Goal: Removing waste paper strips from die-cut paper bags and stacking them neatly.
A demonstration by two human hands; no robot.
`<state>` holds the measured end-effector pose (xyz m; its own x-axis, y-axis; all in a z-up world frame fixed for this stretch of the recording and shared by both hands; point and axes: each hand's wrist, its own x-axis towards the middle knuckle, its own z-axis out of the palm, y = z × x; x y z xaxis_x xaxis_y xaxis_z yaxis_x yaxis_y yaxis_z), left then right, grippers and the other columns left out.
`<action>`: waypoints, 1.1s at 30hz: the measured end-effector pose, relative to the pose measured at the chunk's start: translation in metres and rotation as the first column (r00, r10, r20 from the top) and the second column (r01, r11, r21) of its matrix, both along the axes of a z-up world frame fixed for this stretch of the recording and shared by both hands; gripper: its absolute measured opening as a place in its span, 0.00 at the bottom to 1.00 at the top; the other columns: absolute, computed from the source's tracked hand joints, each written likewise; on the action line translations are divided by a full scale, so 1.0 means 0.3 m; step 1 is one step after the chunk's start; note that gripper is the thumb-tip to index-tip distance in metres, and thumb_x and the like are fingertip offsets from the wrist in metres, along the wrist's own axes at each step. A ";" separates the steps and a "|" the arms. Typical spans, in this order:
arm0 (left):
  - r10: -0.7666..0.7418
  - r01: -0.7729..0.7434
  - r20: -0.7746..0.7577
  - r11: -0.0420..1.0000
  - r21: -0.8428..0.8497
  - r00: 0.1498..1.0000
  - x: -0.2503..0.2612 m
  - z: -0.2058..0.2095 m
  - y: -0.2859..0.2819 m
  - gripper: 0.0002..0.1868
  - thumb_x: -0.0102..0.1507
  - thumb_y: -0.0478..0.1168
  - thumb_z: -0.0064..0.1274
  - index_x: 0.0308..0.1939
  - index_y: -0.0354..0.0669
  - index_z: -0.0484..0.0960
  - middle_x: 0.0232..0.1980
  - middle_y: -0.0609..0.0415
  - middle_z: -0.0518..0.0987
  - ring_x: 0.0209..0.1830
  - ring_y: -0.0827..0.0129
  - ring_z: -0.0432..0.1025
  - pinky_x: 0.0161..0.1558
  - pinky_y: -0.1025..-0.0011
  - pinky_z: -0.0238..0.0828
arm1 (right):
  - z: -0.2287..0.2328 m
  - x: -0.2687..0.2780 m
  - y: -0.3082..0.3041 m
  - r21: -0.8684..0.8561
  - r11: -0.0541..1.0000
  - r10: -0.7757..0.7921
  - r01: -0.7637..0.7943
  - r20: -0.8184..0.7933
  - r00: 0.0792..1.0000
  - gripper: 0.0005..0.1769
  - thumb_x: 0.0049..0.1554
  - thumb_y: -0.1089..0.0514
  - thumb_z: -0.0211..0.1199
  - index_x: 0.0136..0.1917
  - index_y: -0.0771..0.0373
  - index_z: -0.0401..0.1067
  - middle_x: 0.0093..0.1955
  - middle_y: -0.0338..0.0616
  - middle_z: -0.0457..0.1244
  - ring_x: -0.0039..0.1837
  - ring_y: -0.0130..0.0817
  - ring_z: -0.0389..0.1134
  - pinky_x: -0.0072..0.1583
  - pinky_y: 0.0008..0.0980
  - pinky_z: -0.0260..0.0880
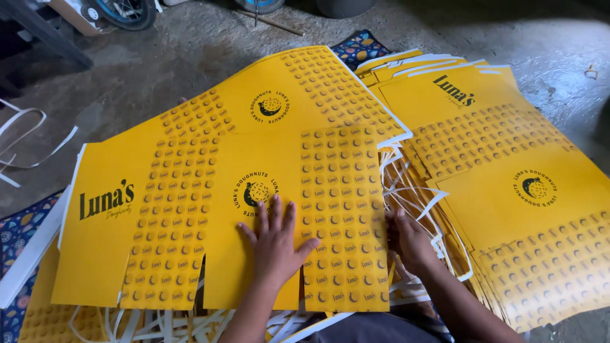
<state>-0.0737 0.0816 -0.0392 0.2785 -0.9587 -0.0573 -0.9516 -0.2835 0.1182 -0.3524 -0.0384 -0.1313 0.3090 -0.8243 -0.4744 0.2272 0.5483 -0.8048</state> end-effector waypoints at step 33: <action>-0.288 0.333 0.169 0.780 -0.530 0.943 -0.169 0.051 -0.023 0.48 0.62 0.77 0.37 0.78 0.54 0.61 0.83 0.41 0.54 0.83 0.36 0.45 0.73 0.25 0.26 | 0.248 -0.611 -0.066 -0.354 0.661 -0.669 0.662 0.122 0.733 0.26 0.60 0.64 0.55 0.69 0.43 0.67 0.61 0.40 0.68 0.50 0.31 0.70 0.48 0.31 0.72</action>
<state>-0.1245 0.0746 -0.0238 -0.0582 -0.8599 0.5071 -0.9891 0.1186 0.0876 -0.5357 -0.0581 -0.0568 -0.3928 -0.9129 -0.1110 0.4039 -0.0628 -0.9126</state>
